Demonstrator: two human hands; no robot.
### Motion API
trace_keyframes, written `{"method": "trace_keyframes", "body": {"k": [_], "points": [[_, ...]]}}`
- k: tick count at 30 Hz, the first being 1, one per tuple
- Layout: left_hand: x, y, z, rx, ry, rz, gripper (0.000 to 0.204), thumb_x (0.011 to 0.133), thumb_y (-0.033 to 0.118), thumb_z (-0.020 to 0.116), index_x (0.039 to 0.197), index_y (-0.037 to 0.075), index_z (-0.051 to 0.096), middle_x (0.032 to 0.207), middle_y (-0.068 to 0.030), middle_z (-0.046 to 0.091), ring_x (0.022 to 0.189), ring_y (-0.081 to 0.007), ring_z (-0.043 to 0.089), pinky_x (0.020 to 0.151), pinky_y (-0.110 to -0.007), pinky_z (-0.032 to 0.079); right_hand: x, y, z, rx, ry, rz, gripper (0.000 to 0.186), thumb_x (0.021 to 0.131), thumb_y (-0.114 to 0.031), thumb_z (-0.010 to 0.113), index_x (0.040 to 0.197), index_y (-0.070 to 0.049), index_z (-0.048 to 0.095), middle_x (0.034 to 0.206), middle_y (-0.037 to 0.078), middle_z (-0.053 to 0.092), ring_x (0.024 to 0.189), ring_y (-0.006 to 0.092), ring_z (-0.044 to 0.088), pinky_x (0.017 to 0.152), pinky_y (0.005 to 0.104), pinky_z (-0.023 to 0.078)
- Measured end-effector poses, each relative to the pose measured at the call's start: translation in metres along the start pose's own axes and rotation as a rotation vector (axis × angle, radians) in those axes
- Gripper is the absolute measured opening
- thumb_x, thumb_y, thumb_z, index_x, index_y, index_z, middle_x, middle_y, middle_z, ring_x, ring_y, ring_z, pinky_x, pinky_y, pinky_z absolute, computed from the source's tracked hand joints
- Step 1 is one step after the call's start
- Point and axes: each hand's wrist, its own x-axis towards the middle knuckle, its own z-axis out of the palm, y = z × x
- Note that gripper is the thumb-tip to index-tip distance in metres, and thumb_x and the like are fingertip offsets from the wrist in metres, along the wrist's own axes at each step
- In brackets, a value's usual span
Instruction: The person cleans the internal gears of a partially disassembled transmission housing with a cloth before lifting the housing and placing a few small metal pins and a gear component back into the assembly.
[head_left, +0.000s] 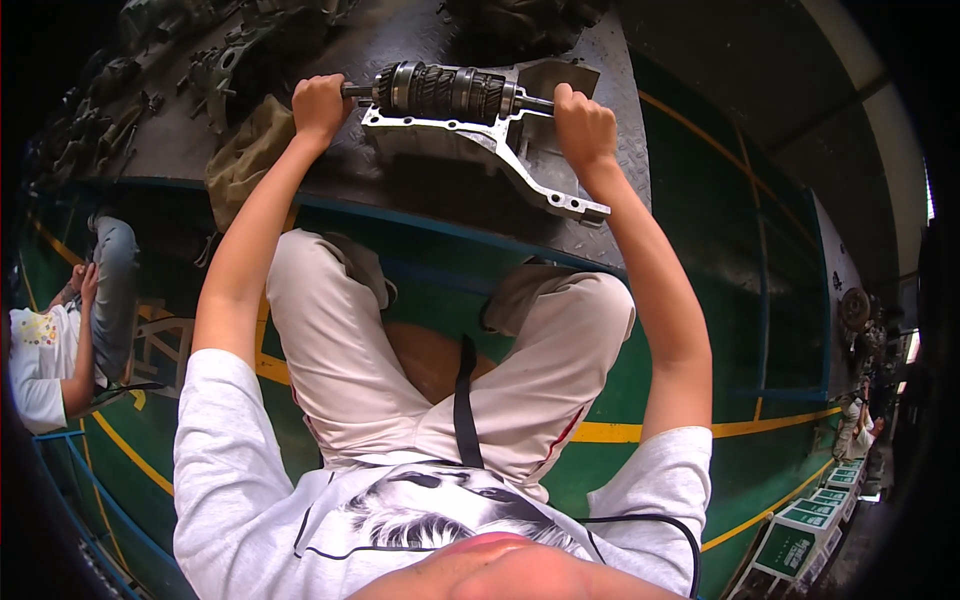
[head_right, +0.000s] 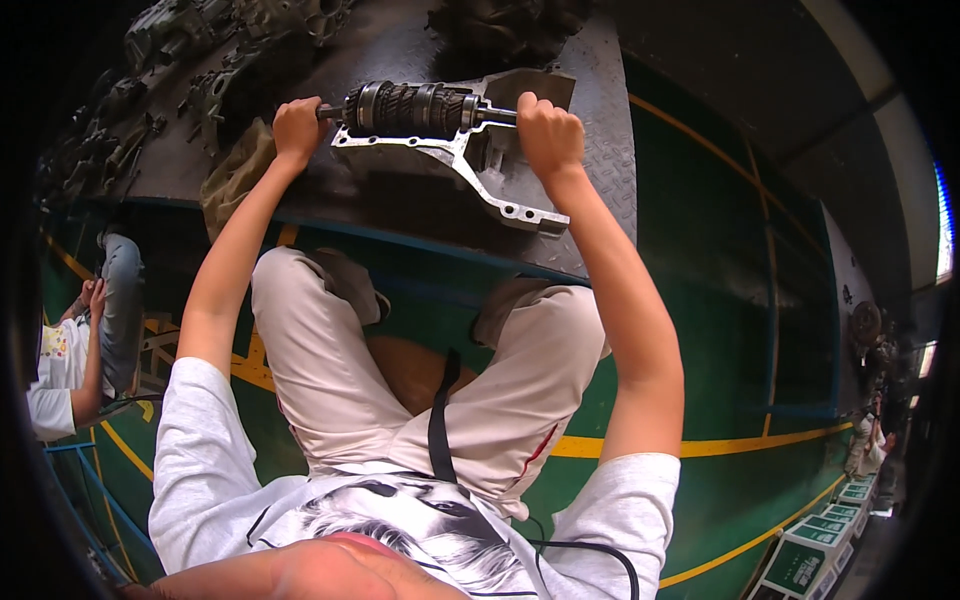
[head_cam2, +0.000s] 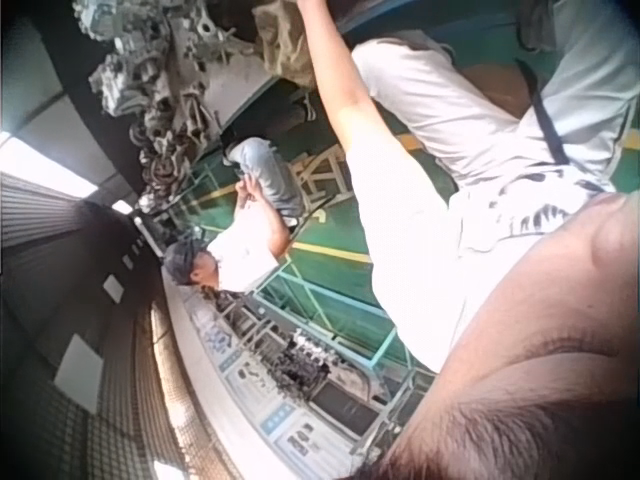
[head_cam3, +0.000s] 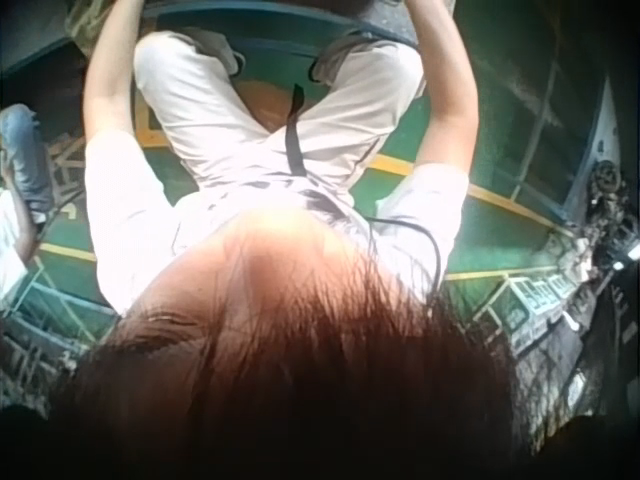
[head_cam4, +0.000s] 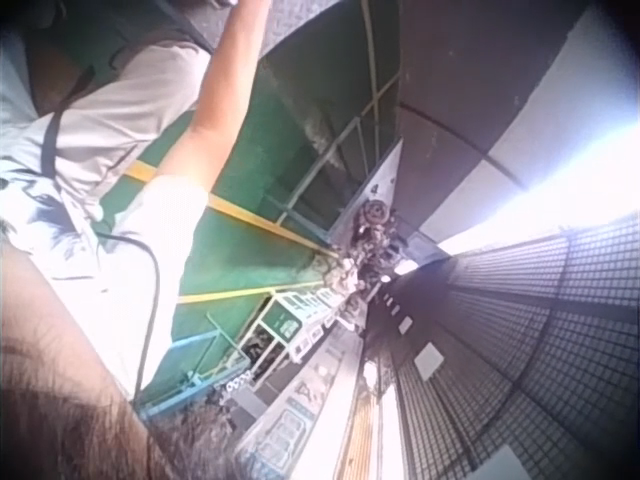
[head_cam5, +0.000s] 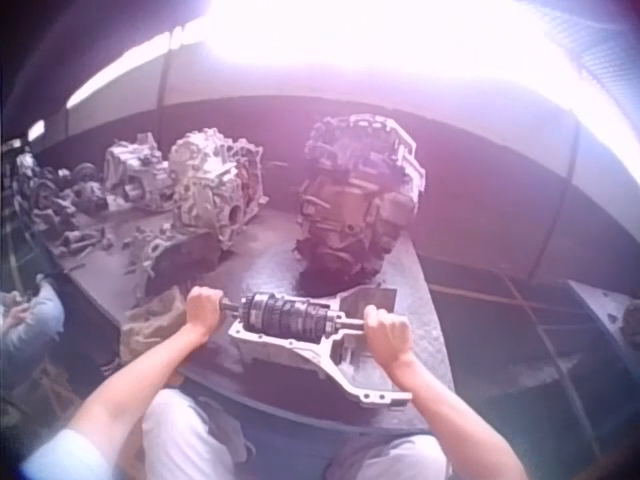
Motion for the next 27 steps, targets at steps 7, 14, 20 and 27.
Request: {"method": "trace_keyframes", "body": {"k": [7,14,20,27], "points": [[0.029,-0.014,-0.016,-0.05,-0.56,-0.057,0.022,0.069,0.022,0.063,0.077,0.002,0.068,0.08,-0.0201,0.067,0.077,-0.0373,0.065,0.069,-0.043,0.052,-0.001,0.0,-0.002,0.004,0.026,-0.013,0.014,0.075,-0.004,0.059,0.07,-0.011,0.048,0.061,0.007,0.06,0.055,0.0225,0.066,0.047,0.0304,0.052],[0.054,-0.014,-0.026,-0.143,-0.977,-0.067,0.025,0.063,0.016,0.067,0.08,-0.002,0.069,0.081,-0.0202,0.068,0.078,-0.0335,0.067,0.07,-0.04,0.052,-0.003,-0.004,-0.004,0.047,-0.026,0.068,0.011,0.077,-0.002,0.057,0.073,-0.008,0.048,0.065,0.011,0.062,0.057,0.0279,0.066,0.05,0.0349,0.052],[-0.005,-0.006,0.006,-0.072,0.183,0.1,0.013,0.067,0.016,0.065,0.066,0.005,0.06,0.068,-0.0119,0.064,0.068,-0.0339,0.063,0.062,-0.047,0.048,0.013,0.002,-0.022,0.135,-0.208,0.061,0.005,0.076,-0.004,0.057,0.071,-0.006,0.054,0.072,0.015,0.067,0.063,0.0323,0.067,0.057,0.0394,0.054],[0.028,-0.006,-0.023,-0.056,-0.379,-0.033,0.019,0.068,0.016,0.067,0.078,0.0,0.067,0.077,-0.0149,0.067,0.079,-0.034,0.065,0.071,-0.044,0.051,0.019,0.012,-0.027,0.298,-0.51,0.056,0.007,0.073,-0.005,0.06,0.08,-0.005,0.062,0.072,0.015,0.066,0.071,0.0377,0.065,0.068,0.0437,0.053]]}}
